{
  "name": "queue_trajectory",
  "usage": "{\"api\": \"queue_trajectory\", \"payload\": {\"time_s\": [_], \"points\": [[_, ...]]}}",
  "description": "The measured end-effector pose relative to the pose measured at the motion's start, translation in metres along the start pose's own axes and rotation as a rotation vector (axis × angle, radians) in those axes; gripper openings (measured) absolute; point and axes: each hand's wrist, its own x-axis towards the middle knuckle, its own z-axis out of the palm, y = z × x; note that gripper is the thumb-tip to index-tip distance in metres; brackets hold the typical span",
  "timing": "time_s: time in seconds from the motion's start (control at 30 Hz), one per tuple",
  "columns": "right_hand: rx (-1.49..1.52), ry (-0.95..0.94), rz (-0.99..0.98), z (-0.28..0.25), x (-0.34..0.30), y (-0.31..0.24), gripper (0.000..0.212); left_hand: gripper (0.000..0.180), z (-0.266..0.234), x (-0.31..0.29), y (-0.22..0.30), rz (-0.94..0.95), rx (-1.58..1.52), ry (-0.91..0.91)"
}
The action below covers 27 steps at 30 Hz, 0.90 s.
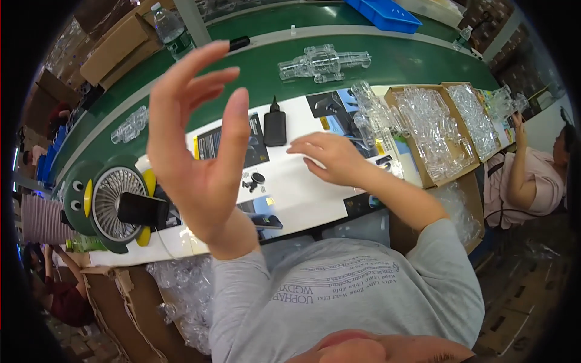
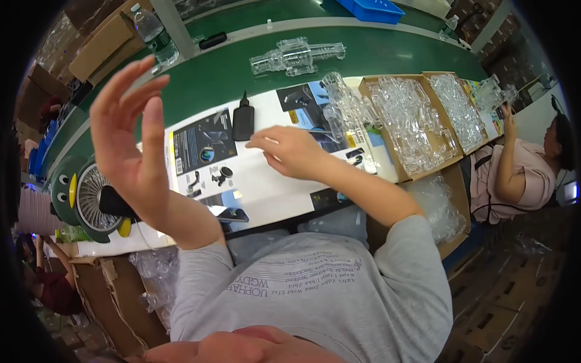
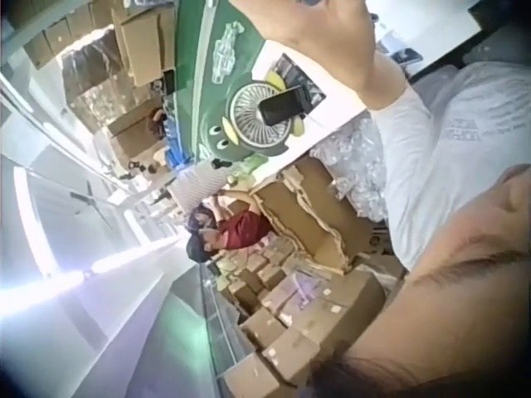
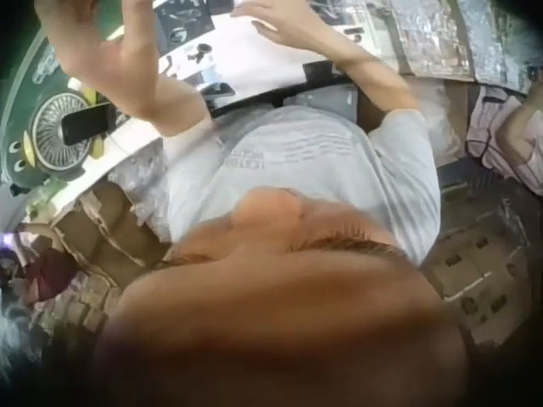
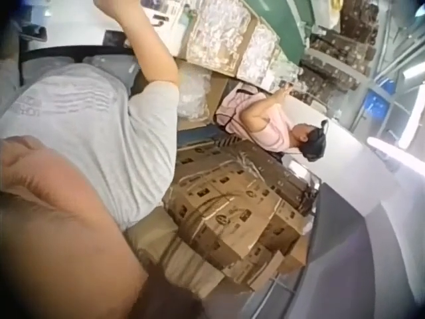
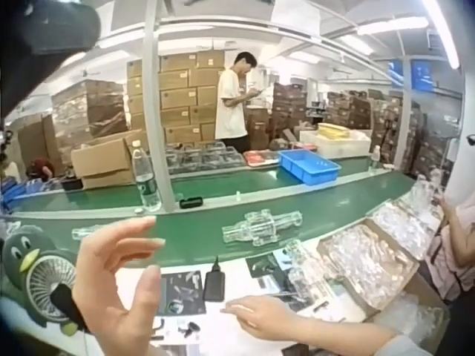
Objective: Applying liquid from a squeeze bottle to plastic cups and packaging them into plastic bags on an assembly line.
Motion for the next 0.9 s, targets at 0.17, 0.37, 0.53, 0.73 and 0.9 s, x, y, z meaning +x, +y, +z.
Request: {"api": "queue_trajectory", "payload": {"time_s": [0.17,0.37,0.53,0.73,0.9], "points": [[0.288,0.125,0.244,0.035,-0.057,0.004,0.025,0.038,-0.031,-0.013,0.028,0.255,0.078,-0.323],[0.421,0.225,0.382,0.033,-0.069,0.002,0.016,0.010,-0.139,-0.090,0.053,-0.570,-0.248,-1.147],[0.497,0.213,0.433,0.033,-0.075,0.001,0.015,0.017,-0.204,-0.233,0.040,-1.598,0.444,-0.553],[0.457,0.175,0.429,0.034,-0.073,0.002,0.012,0.021,-0.243,-0.351,-0.025,-1.441,1.152,-0.622],[0.468,0.199,0.452,0.034,-0.072,0.004,0.012,0.026,-0.220,-0.393,-0.061,-0.989,1.015,-0.826]]}}
